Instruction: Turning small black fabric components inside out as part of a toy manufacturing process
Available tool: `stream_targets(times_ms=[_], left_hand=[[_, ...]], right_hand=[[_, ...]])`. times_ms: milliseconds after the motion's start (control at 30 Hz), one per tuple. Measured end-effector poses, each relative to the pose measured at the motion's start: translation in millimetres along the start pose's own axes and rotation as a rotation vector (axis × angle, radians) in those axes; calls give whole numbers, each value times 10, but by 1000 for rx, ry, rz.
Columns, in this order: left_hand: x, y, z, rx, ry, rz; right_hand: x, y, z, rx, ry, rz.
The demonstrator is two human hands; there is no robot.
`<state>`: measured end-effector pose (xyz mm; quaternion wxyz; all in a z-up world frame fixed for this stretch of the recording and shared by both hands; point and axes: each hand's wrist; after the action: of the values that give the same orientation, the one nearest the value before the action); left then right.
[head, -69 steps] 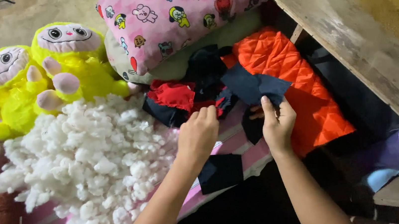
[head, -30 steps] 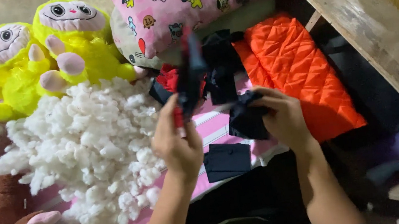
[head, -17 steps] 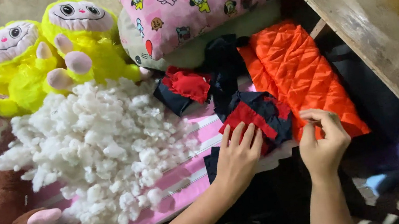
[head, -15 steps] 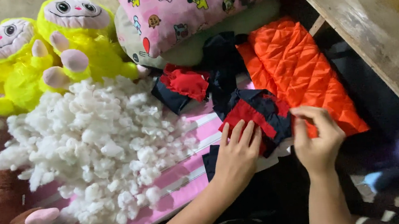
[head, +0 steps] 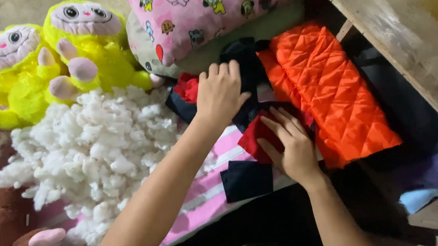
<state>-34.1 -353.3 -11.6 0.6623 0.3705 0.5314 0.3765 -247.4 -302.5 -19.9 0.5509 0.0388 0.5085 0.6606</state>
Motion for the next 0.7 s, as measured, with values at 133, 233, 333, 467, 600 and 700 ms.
stream_targets(times_ms=[133,233,333,467,600,700], left_hand=[[-7,-281,97,-108,-24,-94],[-8,-134,245,64,-39,-91],[-14,65,371,284,2,-128],[-41,131,272,167,-53,-147],[-39,-114,7,67,-175,-157],[-93,-281,-114,-94,-131,-203]], right_hand=[[57,-104,-159,41,23,-5],[85,-107,-170,43,-20,14],[89,-99,-152,-9,-57,12],[73,-86,-160,24,-33,13],[40,-70,-137,50,-15,18],[51,-102,-161,37,-27,12]])
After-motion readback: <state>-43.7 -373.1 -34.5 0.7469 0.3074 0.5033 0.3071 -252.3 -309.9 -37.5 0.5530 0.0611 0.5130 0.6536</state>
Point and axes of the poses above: each hand's wrist, its own x-axis away from the middle knuckle, its own y-axis out of the back of the hand, z = x × y, and after that the axes turned 11 degrees about -y, right-handed
